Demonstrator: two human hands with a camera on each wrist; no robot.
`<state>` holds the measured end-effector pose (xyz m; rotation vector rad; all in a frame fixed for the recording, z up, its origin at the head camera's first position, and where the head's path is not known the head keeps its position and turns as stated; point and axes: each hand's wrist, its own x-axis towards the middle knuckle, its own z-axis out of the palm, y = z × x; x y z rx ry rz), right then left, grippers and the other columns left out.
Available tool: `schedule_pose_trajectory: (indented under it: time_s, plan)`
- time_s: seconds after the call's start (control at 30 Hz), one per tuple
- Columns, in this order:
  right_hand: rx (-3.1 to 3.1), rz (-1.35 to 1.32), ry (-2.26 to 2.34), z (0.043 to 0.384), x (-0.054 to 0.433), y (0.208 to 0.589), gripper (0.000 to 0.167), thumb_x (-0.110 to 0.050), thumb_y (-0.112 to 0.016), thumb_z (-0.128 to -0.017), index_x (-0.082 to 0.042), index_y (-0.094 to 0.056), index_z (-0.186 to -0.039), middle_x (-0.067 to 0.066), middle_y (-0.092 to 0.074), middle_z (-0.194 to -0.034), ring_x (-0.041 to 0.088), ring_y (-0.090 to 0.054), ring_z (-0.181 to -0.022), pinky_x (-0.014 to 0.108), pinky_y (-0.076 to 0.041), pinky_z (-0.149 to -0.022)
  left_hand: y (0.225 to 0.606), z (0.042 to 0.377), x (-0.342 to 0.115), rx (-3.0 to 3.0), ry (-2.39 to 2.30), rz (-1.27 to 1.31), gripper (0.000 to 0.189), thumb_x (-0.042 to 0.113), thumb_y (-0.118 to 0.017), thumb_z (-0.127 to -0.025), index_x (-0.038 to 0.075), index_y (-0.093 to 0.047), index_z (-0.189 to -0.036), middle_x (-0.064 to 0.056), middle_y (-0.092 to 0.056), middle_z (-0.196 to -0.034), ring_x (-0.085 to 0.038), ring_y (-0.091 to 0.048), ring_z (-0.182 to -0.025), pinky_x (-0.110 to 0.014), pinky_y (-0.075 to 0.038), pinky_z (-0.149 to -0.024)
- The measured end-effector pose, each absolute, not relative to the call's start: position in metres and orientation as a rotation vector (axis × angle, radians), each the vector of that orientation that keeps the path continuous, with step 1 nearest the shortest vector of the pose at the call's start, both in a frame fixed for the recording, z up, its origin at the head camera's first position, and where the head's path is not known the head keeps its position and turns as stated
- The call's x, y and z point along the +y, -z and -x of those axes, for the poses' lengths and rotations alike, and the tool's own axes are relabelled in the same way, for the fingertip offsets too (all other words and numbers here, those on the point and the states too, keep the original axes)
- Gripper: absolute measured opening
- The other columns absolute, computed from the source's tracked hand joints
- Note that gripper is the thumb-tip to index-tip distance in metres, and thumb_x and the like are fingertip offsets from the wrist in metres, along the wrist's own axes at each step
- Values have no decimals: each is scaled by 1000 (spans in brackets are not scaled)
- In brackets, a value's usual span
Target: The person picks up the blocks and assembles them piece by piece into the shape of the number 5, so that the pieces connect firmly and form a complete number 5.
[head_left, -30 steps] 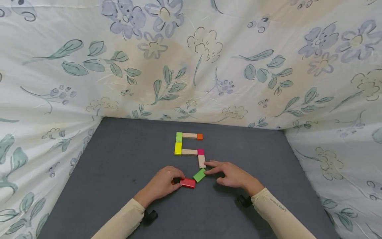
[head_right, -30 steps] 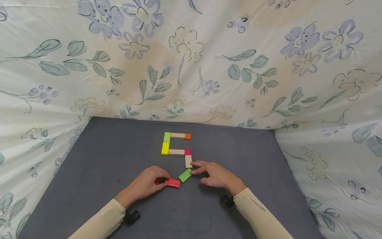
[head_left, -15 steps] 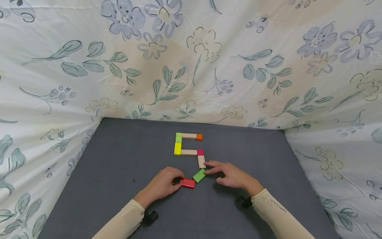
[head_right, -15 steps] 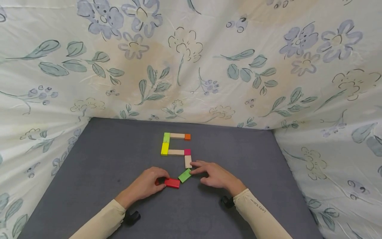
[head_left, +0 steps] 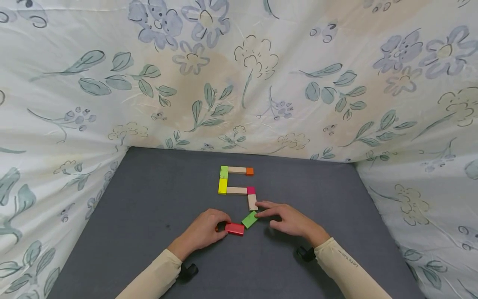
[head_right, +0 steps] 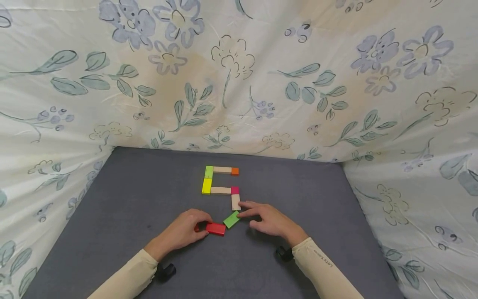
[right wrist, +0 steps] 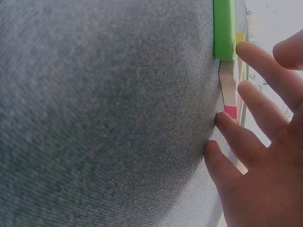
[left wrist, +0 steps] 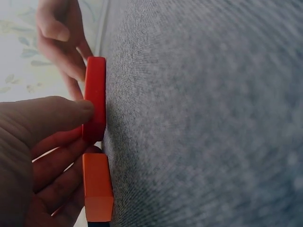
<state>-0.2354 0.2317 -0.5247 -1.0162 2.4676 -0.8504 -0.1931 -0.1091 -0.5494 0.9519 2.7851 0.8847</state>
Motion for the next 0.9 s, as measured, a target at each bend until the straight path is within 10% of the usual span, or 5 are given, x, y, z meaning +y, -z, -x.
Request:
schedule_pose_trajectory:
  time_s: [0.9]
  plan:
    - [2823, 1068, 820, 196, 207, 506, 53, -13, -69, -95, -27, -71, -147, 0, -51, -160, 23, -44, -146, 61, -49, -110, 523, 206, -163, 2800, -891, -924, 46, 27, -90, -92, 17, -76, -135, 1, -61, -135, -22, -56, -122, -48, -54, -103]
